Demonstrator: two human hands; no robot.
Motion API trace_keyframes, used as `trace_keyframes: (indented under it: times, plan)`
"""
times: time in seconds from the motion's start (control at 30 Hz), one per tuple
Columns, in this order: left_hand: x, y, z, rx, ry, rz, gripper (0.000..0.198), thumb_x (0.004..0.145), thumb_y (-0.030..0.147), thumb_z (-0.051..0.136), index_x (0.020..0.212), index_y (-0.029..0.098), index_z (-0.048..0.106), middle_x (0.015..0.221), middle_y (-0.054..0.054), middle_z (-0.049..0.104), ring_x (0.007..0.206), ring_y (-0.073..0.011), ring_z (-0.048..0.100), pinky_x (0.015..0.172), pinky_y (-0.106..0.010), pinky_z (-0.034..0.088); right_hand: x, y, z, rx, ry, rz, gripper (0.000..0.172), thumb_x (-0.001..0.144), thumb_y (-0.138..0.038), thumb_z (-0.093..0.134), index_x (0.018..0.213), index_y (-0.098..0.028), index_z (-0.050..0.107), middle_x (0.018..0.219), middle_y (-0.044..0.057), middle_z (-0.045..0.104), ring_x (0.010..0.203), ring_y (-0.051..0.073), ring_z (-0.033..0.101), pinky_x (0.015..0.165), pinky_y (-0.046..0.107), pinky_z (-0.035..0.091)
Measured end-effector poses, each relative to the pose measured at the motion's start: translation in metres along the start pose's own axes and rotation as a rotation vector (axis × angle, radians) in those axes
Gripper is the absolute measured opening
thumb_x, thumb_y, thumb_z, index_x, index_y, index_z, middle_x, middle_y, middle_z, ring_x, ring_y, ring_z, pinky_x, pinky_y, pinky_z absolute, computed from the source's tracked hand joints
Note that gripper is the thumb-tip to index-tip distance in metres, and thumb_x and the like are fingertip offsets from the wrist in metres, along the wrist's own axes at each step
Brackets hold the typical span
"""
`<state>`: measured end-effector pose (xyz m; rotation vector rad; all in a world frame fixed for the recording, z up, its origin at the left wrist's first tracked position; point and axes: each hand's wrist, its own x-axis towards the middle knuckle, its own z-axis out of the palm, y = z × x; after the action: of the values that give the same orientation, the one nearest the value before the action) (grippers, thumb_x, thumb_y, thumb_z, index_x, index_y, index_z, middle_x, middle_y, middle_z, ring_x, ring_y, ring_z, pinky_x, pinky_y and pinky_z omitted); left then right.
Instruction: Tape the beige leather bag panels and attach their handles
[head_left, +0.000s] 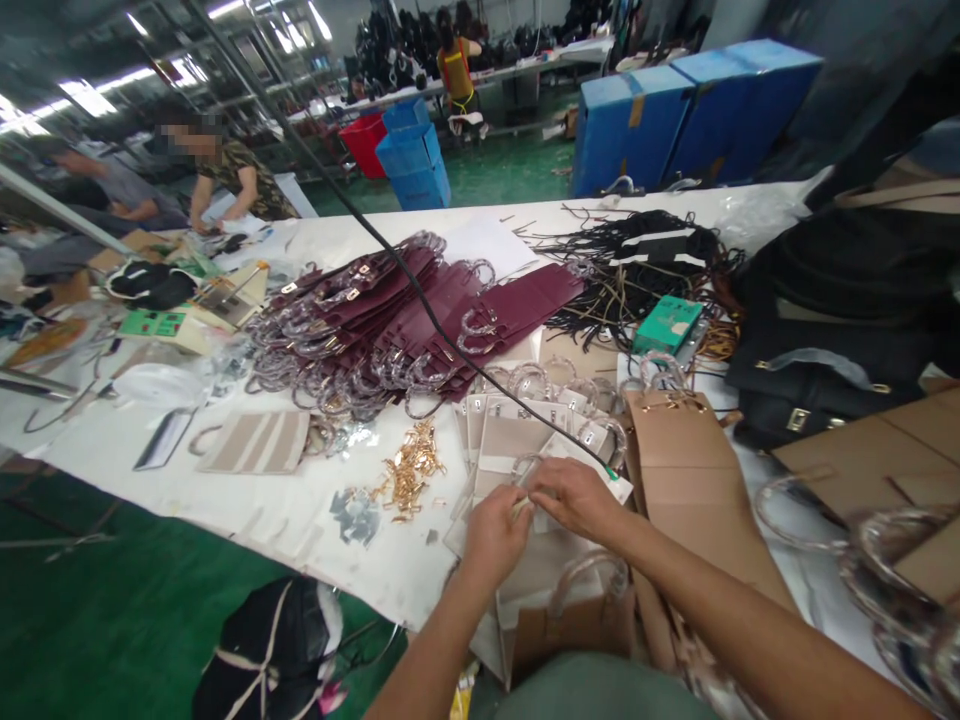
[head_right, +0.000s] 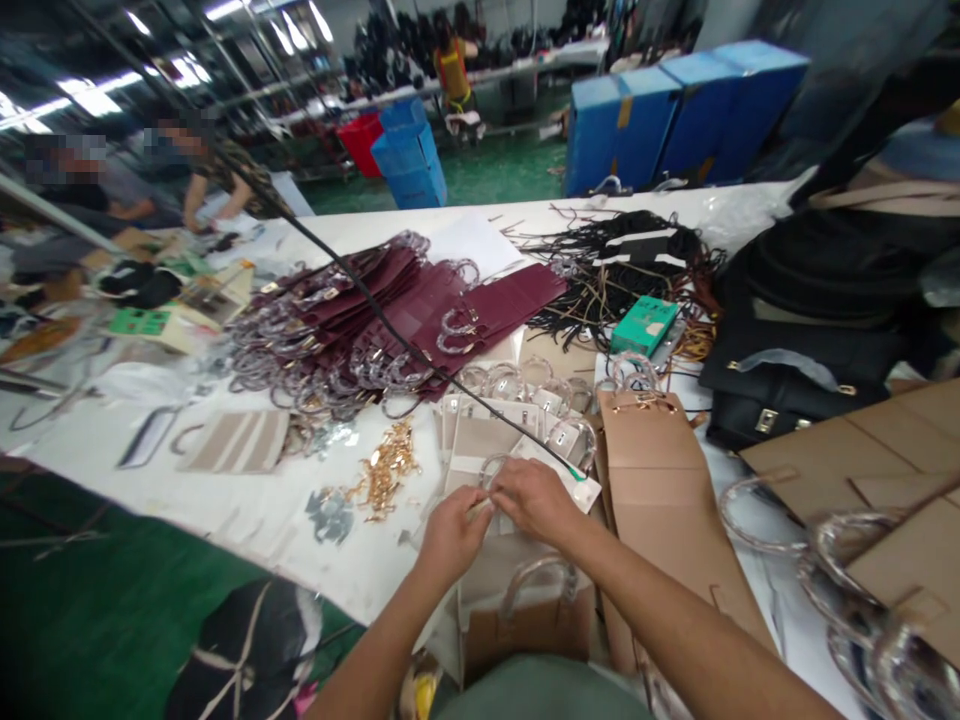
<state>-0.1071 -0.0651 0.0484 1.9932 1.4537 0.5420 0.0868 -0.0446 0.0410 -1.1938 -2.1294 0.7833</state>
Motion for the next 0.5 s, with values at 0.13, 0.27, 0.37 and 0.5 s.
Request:
trace_keyframes:
  times: [0.13, 0.27, 0.37, 0.5]
  plan:
    - [0.006, -0.001, -0.005, 0.130, 0.029, 0.063, 0.023, 0.099, 0.028, 0.047, 0.091, 0.024, 0.068, 0.085, -0.006, 0.067, 0.080, -0.0218, 0.064, 0.072, -0.032, 0.046, 0.009, 0.001, 0.003, -0.046, -0.004, 0.044, 0.016, 0.096, -0.028, 0.056, 0.085, -0.022, 0.066, 0.085, 0.004, 0.068, 0.084, 0.019, 0.061, 0.081, 0.031, 0.041]
    - [0.006, 0.002, 0.000, 0.085, 0.102, 0.110, 0.026, 0.101, 0.026, 0.044, 0.096, 0.024, 0.069, 0.088, -0.007, 0.067, 0.085, -0.0223, 0.064, 0.075, -0.033, 0.046, 0.019, 0.023, 0.003, 0.099, 0.200, 0.248, 0.021, 0.096, -0.030, 0.051, 0.083, -0.020, 0.064, 0.083, 0.003, 0.068, 0.080, 0.019, 0.061, 0.078, 0.030, 0.042]
    - [0.005, 0.000, 0.012, -0.094, 0.118, 0.017, 0.021, 0.099, 0.028, 0.049, 0.098, 0.024, 0.070, 0.091, -0.006, 0.069, 0.090, -0.0212, 0.065, 0.081, -0.032, 0.047, 0.030, 0.051, -0.004, 0.261, 0.381, 0.448, 0.023, 0.092, -0.036, 0.053, 0.085, -0.020, 0.067, 0.083, 0.003, 0.070, 0.077, 0.020, 0.062, 0.076, 0.030, 0.044]
    - [0.005, -0.011, 0.027, -0.190, 0.064, -0.196, 0.019, 0.095, 0.029, 0.054, 0.089, 0.022, 0.071, 0.089, -0.003, 0.071, 0.088, -0.0199, 0.066, 0.081, -0.031, 0.047, 0.048, 0.084, -0.005, 0.202, 0.413, 0.516, 0.028, 0.089, -0.042, 0.054, 0.086, -0.020, 0.071, 0.086, 0.004, 0.070, 0.080, 0.021, 0.061, 0.079, 0.032, 0.044]
